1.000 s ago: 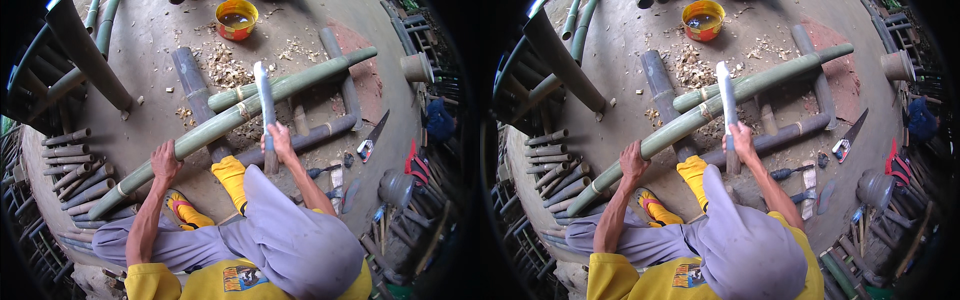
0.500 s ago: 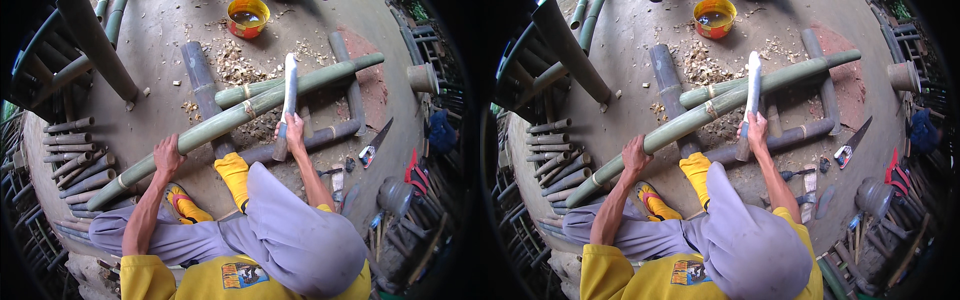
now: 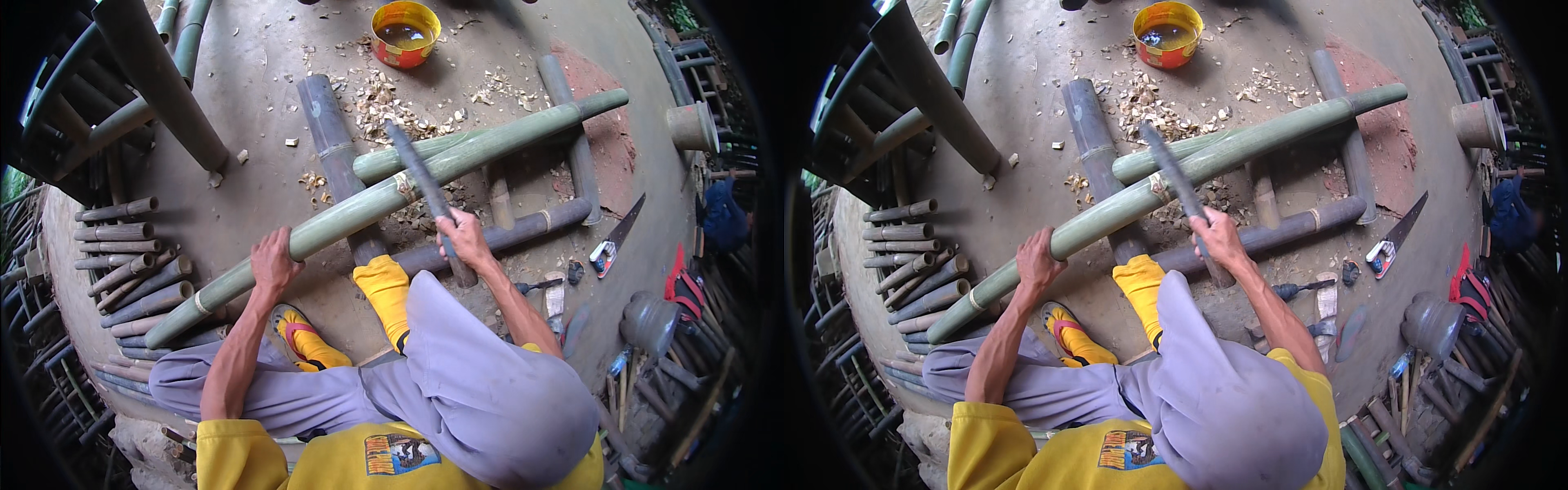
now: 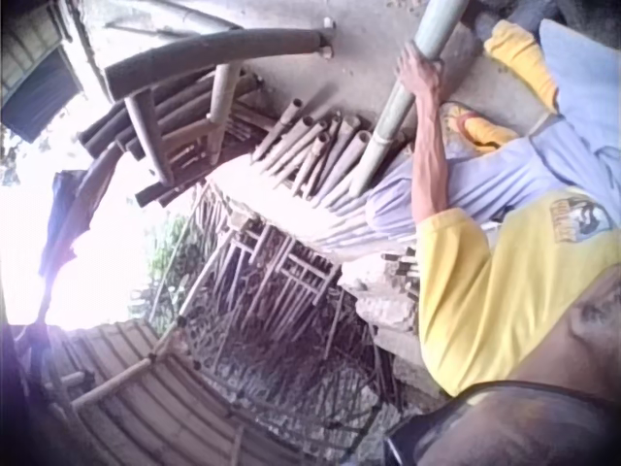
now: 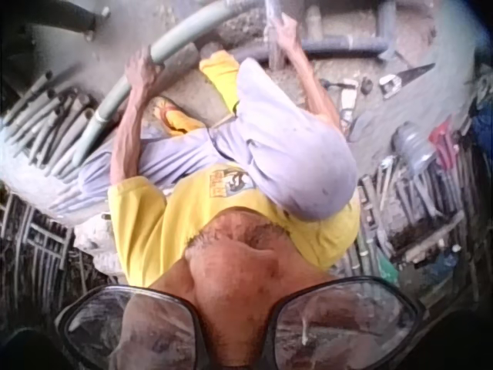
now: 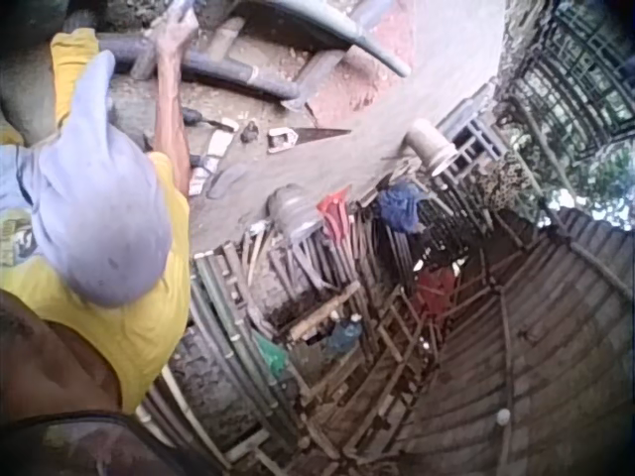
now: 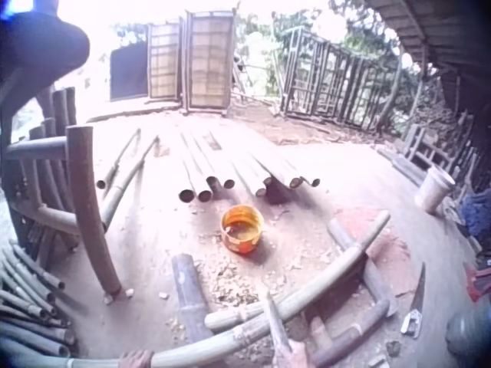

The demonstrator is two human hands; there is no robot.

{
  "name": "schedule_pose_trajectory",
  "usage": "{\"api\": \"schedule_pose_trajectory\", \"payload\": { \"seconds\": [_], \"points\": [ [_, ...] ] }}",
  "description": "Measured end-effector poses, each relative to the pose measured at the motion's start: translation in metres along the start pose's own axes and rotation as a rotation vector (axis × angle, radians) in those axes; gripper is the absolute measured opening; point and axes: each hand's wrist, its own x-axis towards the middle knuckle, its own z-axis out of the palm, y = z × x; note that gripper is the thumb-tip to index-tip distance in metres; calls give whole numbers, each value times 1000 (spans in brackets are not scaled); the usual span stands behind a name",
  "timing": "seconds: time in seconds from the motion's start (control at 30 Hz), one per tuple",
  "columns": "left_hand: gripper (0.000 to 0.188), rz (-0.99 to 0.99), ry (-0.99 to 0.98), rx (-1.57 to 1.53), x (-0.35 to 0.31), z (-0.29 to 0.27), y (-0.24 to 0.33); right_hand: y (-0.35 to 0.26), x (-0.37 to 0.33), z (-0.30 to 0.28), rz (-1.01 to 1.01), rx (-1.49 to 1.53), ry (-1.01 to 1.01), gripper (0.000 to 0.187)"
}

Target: The person sits on the ground and uses a knife to shave and shape a long bamboo pole. They also use a chisel and a wooden mallet to hollow out the end of the bamboo and remove the internal nodes.

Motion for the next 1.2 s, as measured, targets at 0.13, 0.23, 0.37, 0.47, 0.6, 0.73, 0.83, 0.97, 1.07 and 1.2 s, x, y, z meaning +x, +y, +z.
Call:
{"api": "schedule_pose_trajectory", "payload": {
  "seconds": [0.13, 0.23, 0.37, 0.47, 0.6, 0.73, 0.83, 0.97, 1.07, 1.2],
  "points": [
    [63, 40, 6, -19, 6, 1, 1, 10, 13, 5, -32, 603, 424, 17],
    [61, 32, 16, -10, 0, -1, -1, 4, -7, -41, 46, 303, 250, 14],
    [60, -7, -13, -7, 8, -1, -1, 6, -25, -103, -77, 382, 432, 18],
    [60, -10, -40, -37, 3, -4, 2, -7, -20, -127, -105, 547, 457, 18],
    [59, -24, -37, -57, 2, -4, 3, -14, -6, -119, -89, 519, 330, 17],
    [58, -25, -64, -73, 5, -8, 7, -6, -3, -65, 26, 354, 101, 19],
    [58, -20, -60, -69, 5, -11, 6, 7, 5, -39, 57, 416, 22, 19],
    [58, -10, -26, -68, 3, -8, 2, 4, 5, 4, 73, 364, -15, 19],
    [58, -1, -21, -60, 3, -5, 1, 1, 1, 13, 113, 131, -111, 20],
    [58, 4, -17, -49, 5, -5, 1, 1, 12, 11, 13, 522, 235, 18]
  ]
}}
